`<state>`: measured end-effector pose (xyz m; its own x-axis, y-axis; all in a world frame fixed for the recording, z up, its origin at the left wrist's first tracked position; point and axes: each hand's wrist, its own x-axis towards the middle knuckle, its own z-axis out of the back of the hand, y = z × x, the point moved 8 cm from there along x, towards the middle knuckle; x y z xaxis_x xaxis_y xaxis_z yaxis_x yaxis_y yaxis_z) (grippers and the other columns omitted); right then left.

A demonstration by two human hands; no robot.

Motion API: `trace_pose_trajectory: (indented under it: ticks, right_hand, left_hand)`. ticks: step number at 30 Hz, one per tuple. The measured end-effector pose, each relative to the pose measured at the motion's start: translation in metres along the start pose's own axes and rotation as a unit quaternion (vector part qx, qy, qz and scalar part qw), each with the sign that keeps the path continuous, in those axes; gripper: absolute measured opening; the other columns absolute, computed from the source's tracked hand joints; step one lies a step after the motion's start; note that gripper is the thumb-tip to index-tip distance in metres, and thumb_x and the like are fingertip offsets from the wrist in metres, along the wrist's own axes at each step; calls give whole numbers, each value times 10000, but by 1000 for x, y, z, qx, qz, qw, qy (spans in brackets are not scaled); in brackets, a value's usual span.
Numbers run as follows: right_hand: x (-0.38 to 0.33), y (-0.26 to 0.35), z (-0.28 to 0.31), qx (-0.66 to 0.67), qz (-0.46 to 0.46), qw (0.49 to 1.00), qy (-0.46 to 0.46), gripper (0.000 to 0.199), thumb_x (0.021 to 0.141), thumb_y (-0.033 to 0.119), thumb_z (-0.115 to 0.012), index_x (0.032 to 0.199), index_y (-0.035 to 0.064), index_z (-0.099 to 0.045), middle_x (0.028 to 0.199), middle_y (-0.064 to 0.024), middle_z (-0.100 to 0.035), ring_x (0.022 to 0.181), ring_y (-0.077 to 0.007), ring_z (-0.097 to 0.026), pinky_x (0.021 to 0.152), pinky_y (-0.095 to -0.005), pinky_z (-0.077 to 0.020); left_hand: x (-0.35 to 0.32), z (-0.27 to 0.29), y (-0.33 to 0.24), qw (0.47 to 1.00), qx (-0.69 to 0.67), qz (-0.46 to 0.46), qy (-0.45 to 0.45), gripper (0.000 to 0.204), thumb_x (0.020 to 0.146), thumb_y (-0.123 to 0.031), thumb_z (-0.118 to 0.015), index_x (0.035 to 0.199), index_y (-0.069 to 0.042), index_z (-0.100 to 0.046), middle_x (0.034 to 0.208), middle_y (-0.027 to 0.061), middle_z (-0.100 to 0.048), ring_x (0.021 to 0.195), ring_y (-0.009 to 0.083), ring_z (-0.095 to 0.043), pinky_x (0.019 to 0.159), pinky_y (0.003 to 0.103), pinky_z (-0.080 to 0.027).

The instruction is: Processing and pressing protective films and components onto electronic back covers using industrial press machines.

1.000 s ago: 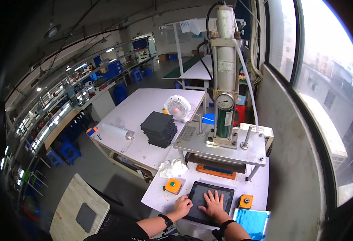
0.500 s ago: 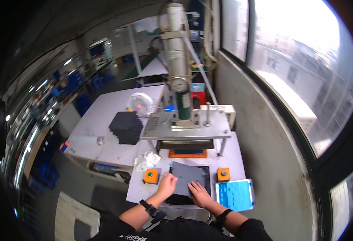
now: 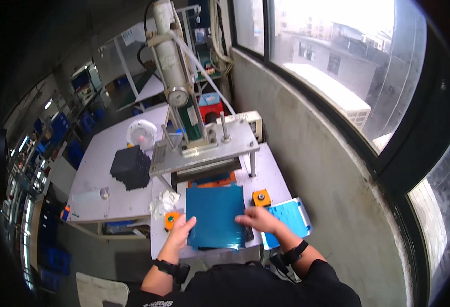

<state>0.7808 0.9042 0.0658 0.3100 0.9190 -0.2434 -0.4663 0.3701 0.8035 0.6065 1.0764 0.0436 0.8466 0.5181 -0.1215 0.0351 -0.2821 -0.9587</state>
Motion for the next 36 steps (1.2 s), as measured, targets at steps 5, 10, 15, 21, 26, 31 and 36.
trace_pose_trajectory:
  ticks: [5,10,15,21,26,31,36]
  right_hand:
    - [-35,70,46,-14,248,963,-107,529,824,53,-612,1325,132,-463,1331,-156,-450,1239,-339,-424,1011,-403,-366]
    - [-30,83,7,-240,319,917,-11,379,724,40,-670,1092,118,-619,1214,-107,-560,1250,-308,-434,1054,-477,-318]
    - [-30,38,56,128,125,970,-163,183,909,76,-549,1077,4,-560,934,-73,-622,860,-165,-581,769,-278,-458]
    - [-56,-43,90,344,28,868,-358,176,961,151,-503,815,55,-484,779,71,-455,721,-13,-407,644,-184,-363]
    - [-85,-86,102,279,-22,869,-407,157,957,156,-496,886,24,-544,841,39,-535,762,-35,-462,691,-191,-387]
    - [-126,-101,125,352,-22,813,-463,148,937,113,-475,968,-3,-562,891,2,-579,811,-72,-511,748,-219,-410]
    - [-176,-108,140,271,-75,829,-484,178,934,142,-479,953,-8,-573,887,4,-585,822,-79,-514,769,-236,-410]
  left_hand:
    - [-21,17,35,965,-79,249,-1,313,917,-166,-554,1162,29,-548,1067,98,-638,920,190,-642,834,313,-514]
    - [-12,-14,58,947,-143,275,89,309,935,-214,-523,1119,32,-559,974,100,-657,864,190,-653,790,324,-528]
    - [9,-15,67,858,-404,258,184,321,956,-260,-478,1088,19,-564,899,115,-659,823,217,-657,782,373,-538]
    - [76,37,82,935,-279,191,-107,280,946,-206,-488,1089,30,-531,1090,193,-599,1061,312,-583,940,433,-473]
    - [165,60,116,935,-254,165,-184,269,919,-138,-525,1117,41,-487,1081,195,-556,1043,321,-557,939,421,-457]
    - [236,68,166,904,-284,153,-281,280,913,-140,-534,1133,26,-481,1102,187,-517,1025,302,-530,965,423,-437]
    - [273,77,195,874,-303,198,-324,251,918,-183,-524,1147,-80,-507,1100,103,-499,991,252,-533,914,454,-473]
